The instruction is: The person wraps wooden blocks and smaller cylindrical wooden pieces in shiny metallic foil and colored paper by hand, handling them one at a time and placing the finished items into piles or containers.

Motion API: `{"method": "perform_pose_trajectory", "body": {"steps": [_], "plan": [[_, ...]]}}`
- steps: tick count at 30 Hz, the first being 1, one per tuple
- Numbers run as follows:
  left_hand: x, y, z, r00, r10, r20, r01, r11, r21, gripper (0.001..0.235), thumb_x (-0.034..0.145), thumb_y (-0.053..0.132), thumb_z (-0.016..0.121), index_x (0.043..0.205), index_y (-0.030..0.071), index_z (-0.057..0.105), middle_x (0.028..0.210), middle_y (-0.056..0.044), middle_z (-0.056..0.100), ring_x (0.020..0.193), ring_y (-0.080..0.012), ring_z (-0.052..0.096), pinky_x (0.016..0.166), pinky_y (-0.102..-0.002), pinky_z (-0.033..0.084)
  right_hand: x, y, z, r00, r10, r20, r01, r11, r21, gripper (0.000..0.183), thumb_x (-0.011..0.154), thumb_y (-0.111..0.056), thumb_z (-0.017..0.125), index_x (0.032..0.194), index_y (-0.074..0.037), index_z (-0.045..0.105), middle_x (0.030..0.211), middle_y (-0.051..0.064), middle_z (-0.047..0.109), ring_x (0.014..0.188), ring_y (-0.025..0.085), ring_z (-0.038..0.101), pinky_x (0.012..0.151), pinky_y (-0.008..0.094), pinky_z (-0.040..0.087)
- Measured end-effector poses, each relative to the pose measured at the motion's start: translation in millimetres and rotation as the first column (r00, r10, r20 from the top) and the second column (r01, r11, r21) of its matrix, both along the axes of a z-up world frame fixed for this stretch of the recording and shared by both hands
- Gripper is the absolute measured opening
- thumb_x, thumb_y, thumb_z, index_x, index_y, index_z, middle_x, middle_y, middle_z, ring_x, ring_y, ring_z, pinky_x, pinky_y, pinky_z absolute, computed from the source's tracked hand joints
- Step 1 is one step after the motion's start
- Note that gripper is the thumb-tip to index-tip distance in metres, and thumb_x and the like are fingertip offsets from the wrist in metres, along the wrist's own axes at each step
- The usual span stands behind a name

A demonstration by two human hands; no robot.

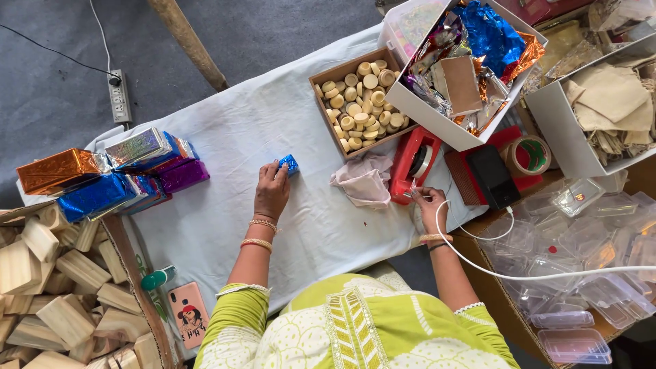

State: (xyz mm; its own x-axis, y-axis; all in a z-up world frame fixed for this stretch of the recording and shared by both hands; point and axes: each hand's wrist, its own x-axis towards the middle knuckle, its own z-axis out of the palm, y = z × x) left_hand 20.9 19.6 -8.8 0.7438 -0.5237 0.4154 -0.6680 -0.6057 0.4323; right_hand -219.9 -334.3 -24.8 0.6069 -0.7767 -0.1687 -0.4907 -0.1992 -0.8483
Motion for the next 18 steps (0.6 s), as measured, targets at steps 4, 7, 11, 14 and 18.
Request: {"method": "perform_pose_trajectory", "body": {"steps": [4, 7, 11, 14, 18], "plan": [[0.7, -0.3, 0.6, 1.0, 0.006, 0.009, -0.006, 1.0, 0.005, 0.027, 0.088, 0.001, 0.069, 0.114, -0.002, 0.069, 0.121, -0.019, 0.066, 0.112, -0.0359, 0.06, 0.099, -0.042, 0.054, -2.4, 4.7, -4.8, 1.0, 0.0, 0.017, 0.0, 1.0, -0.025, 0.02, 0.089, -0.017, 0.08, 0.101, -0.001, 0.077, 0.108, 0.01, 0.061, 0.092, 0.017, 0.064, 0.085, 0.03, 0.052], [1.3, -0.4, 0.6, 1.0, 0.002, 0.017, -0.002, 1.0, 0.008, 0.026, 0.088, 0.001, 0.069, 0.114, -0.002, 0.069, 0.123, -0.02, 0.066, 0.111, -0.0355, 0.06, 0.098, -0.041, 0.054, -3.3, 11.9, -8.4, 0.993, -0.066, 0.099, 0.059, 0.995, 0.075, 0.02, 0.093, -0.016, 0.077, 0.103, 0.001, 0.073, 0.109, 0.007, 0.06, 0.092, 0.015, 0.063, 0.084, 0.029, 0.052], [0.5, -0.8, 3.2, 1.0, -0.003, 0.001, 0.003, 1.0, -0.016, 0.025, 0.089, 0.001, 0.069, 0.114, -0.002, 0.069, 0.122, -0.019, 0.066, 0.11, -0.0355, 0.06, 0.098, -0.042, 0.054, -4.4, 19.5, -4.2, 0.968, -0.175, 0.178, 0.138, 0.97, 0.202, 0.02, 0.098, -0.016, 0.072, 0.108, 0.0, 0.064, 0.102, 0.005, 0.065, 0.088, 0.012, 0.062, 0.08, 0.026, 0.05], [1.7, -1.3, 3.7, 1.0, 0.001, -0.003, -0.001, 1.0, -0.021, 0.025, 0.089, 0.001, 0.069, 0.114, -0.002, 0.07, 0.121, -0.019, 0.066, 0.11, -0.0357, 0.06, 0.098, -0.042, 0.054, -7.3, 20.7, -15.3, 0.952, -0.237, 0.194, 0.166, 0.931, 0.326, 0.019, 0.099, -0.014, 0.069, 0.111, -0.002, 0.06, 0.097, 0.004, 0.067, 0.082, 0.011, 0.06, 0.072, 0.025, 0.048], [0.6, -1.3, 4.0, 1.0, 0.002, 0.007, -0.002, 1.0, -0.017, 0.024, 0.089, 0.001, 0.069, 0.114, -0.002, 0.07, 0.121, -0.019, 0.066, 0.111, -0.0355, 0.06, 0.098, -0.042, 0.054, -11.5, 30.0, -28.1, 0.883, -0.307, 0.356, 0.112, 0.874, 0.473, 0.024, 0.097, -0.007, 0.069, 0.113, -0.004, 0.051, 0.093, 0.005, 0.065, 0.082, 0.011, 0.064, 0.07, 0.024, 0.052]]}}
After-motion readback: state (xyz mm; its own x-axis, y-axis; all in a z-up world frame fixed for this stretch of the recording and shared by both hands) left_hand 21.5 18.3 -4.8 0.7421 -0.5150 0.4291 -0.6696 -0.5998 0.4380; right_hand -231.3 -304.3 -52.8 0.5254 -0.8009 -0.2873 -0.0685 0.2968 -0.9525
